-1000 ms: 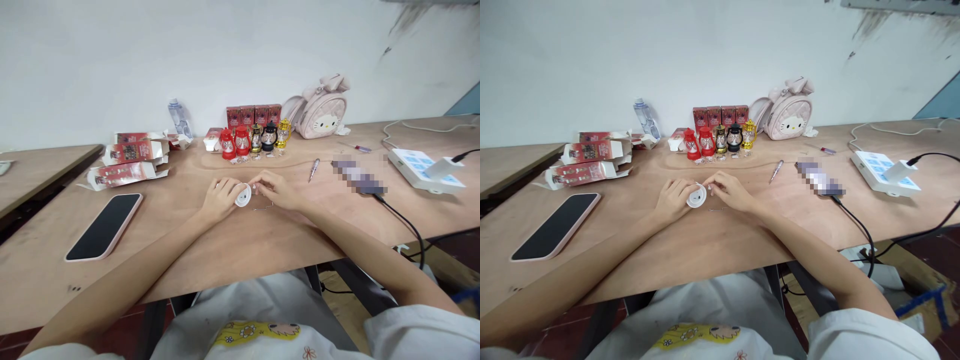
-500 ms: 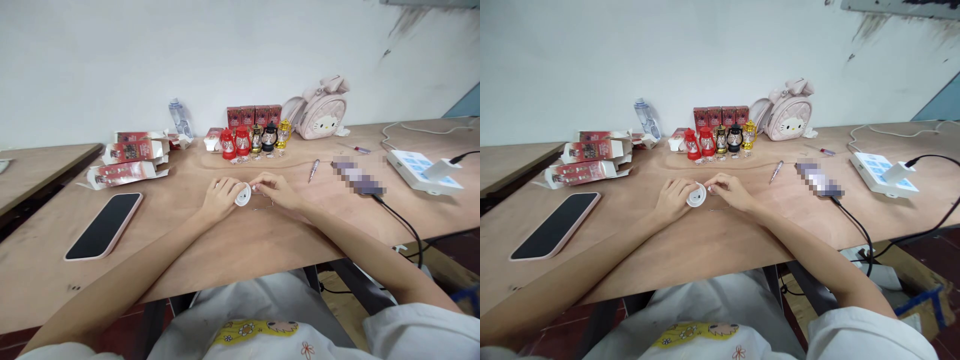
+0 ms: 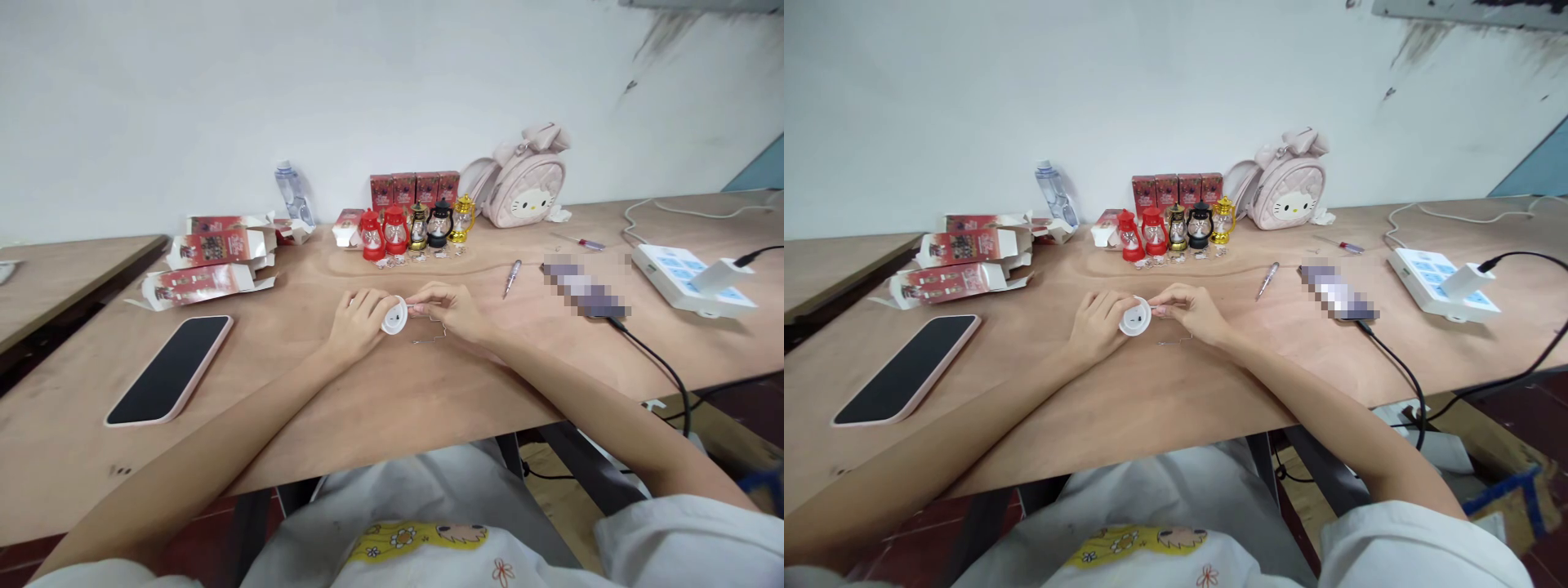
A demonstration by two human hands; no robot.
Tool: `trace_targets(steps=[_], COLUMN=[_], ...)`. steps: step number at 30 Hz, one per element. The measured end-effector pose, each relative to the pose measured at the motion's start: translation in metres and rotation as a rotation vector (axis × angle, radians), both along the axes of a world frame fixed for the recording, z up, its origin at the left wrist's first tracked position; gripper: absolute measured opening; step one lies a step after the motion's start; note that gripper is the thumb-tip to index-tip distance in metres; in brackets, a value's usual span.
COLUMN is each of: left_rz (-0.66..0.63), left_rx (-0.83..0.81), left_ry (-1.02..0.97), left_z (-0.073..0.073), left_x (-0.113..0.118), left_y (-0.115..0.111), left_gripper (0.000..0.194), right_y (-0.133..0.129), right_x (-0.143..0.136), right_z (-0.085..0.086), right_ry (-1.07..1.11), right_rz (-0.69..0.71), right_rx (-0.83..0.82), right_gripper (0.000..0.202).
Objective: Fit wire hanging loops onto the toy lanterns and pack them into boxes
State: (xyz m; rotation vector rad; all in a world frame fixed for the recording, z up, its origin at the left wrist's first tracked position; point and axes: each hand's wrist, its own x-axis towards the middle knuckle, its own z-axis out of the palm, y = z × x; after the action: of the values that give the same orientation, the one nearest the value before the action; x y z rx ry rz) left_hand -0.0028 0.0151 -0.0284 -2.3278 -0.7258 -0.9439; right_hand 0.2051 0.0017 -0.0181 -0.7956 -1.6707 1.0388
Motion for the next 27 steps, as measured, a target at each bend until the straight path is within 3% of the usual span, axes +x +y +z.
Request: trace_targets(steps=[8,14,18,27], left_rz=[0.008,0.005,0.005,0.051], left_rx=[-0.025,-0.036,-0.015,-0.020], left_ry=[0.003,0.005,-0.005,0.032], left_z=[0.000,-0.001,0.000,-0.001], left_x=[0.000,0.000,0.000,0.001], left_y=[0.000,0.001,0.000,0.000], left_gripper=[0.019,0.021,0.020,0.021], right_y=[-0.003,-0.008,-0.010,-0.019], right_x=[-0.003,-0.006,-0.009,-0.016], right_z=[-0.003,-0.003,-0.002,-0.001], right_ry=[-0.073,-0.065,-0.109,-0.155], right_rz=[-0.065,-0.018,-0.030,-0.198], right_rx=[0.098,0.026,0.090,0.216], right_gripper=[0.018,0.023,0.021,0.016])
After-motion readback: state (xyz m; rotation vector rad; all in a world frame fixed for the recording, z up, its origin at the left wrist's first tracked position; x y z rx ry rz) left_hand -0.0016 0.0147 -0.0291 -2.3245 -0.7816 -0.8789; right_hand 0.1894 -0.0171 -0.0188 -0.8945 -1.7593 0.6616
